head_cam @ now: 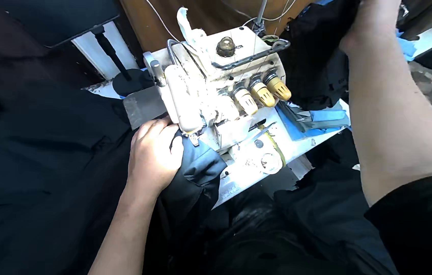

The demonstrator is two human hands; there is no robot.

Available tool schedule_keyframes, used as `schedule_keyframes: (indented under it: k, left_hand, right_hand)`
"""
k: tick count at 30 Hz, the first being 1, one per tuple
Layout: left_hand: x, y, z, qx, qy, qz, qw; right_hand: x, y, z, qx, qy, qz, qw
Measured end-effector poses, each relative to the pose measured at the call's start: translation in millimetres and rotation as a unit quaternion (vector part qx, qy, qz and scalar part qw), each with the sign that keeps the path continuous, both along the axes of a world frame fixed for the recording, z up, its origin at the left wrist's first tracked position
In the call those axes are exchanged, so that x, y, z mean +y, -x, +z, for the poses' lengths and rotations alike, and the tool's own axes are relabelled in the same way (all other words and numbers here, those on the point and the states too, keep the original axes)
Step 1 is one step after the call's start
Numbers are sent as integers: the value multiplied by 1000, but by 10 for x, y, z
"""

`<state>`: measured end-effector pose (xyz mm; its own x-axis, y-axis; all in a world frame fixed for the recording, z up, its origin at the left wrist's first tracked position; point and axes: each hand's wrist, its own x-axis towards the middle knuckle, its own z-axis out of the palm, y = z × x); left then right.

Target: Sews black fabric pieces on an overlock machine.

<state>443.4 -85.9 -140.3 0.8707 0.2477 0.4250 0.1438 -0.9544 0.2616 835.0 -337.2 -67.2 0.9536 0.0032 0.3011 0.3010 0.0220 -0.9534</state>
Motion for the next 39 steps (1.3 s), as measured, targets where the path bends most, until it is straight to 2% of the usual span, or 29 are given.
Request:
schedule_keyframes:
  k: [1, 3, 6, 7, 9, 11, 13, 14, 16, 19, 22, 25, 27, 28, 30, 32, 34, 37, 39]
  left_hand:
    - [-1, 0, 10, 2, 2, 1, 1000]
    - [6, 9, 15, -14, 3, -2, 1000]
    - [-45, 98, 10, -119, -35, -12, 992]
    - [-141, 142, 25, -164, -52, -18, 985]
    - [-481, 214, 53, -218, -41, -56, 973]
    - [-883, 261, -19, -200, 71, -136, 968]
    - [-1165, 305, -165, -181, 245, -229, 925]
    - [-1262, 350, -228, -195, 327, -260, 887]
    - [-1389, 489, -317, -237, 413, -268, 837]
    - [-1497, 661, -432, -282, 438, -213, 826]
    - [-1531, 743, -442, -284, 475, -160, 817]
    - [-1493, 829, -400, -256, 578, -147, 761]
    - [-1390, 898, -353, -218, 634, -155, 725]
    - [-1331, 925, -303, -191, 654, -162, 714]
    - [-1232, 962, -187, -126, 658, -186, 718]
    - [-1183, 982, -76, -54, 606, -204, 767]
    - [-1151, 989, 6, -1, 563, -206, 800]
    - [-1127, 983, 41, 41, 562, -195, 803]
    - [-1126, 984, 68, 74, 559, -176, 807]
  right_hand:
    - [-60, 110, 28, 10, -56, 25, 998]
    - [-219, 444, 97, 3, -79, 83, 993]
    - [-471, 1279, 206, -60, 36, 216, 974]
    - [-528, 1600, 202, -91, 78, 256, 959]
    - [-564, 2153, 61, -154, 91, 360, 916]
    - [-503, 2593, -207, -161, 69, 494, 852]
    - [-372, 2915, -484, -141, 45, 566, 811]
    - [-315, 3031, -610, -131, 32, 565, 814]
    - [-247, 3205, -824, -102, 5, 529, 842]
    - [-187, 3436, -1065, -48, -26, 471, 881]
    - [-165, 3524, -1211, -105, 8, 423, 900]
    - [-204, 3469, -1170, -106, -30, 437, 893]
    - [-262, 3404, -1099, -43, -105, 505, 855]
    - [-301, 3370, -1062, -2, -107, 542, 834]
    - [-355, 3308, -1013, 60, -4, 600, 797]
    - [-334, 3288, -1076, 105, 78, 638, 759]
    - [-300, 3318, -1205, 125, 48, 656, 742]
    - [-264, 3400, -1282, 150, -25, 683, 714]
    - [-241, 3440, -1261, 147, -23, 679, 719]
